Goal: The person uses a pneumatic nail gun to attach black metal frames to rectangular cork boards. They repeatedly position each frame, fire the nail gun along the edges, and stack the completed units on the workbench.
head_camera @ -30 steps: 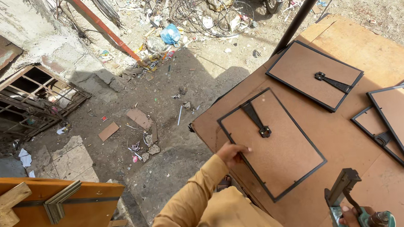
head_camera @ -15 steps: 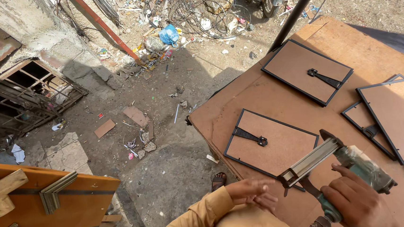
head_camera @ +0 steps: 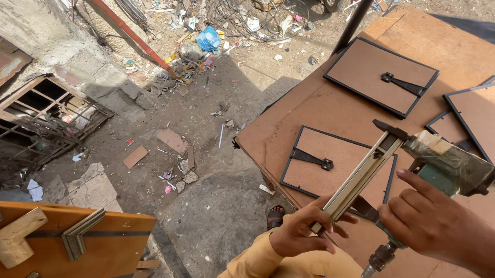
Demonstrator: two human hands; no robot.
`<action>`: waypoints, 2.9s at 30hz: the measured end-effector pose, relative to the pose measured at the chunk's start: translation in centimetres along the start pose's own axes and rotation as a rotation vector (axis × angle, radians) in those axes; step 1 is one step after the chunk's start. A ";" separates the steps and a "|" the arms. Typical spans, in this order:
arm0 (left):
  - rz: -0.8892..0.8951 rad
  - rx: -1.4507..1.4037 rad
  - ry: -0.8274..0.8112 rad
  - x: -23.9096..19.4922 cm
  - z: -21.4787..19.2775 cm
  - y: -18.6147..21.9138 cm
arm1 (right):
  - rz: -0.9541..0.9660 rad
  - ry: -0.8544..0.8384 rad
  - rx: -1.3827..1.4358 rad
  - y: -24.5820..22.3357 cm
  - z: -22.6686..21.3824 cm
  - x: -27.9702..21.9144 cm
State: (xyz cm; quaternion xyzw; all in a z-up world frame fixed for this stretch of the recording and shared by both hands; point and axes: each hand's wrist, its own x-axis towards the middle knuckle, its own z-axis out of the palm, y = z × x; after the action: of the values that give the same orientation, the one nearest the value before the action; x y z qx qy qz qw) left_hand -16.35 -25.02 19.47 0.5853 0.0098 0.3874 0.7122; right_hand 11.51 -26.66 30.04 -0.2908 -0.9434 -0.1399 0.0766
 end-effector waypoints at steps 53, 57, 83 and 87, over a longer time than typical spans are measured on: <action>-0.353 0.914 0.169 6.4 -9.8 -13.3 | 1.667 1.268 1.161 -5.0 18.4 -3.3; -0.459 1.362 -0.081 14.8 -13.2 -21.6 | 1.809 1.409 1.068 1.3 22.1 -3.9; -0.603 1.305 -0.254 21.2 -18.0 -29.0 | 2.032 1.098 0.993 11.0 22.9 1.6; -0.390 1.291 -0.293 19.9 -18.1 -28.6 | 2.037 1.131 0.900 6.1 19.5 1.4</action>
State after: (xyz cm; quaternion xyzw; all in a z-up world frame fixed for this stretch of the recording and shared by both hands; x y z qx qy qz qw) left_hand 4.60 0.74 -1.54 0.9260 0.2473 0.0858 0.2719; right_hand 12.62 -15.11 13.20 -0.7356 -0.0883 0.2127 0.6371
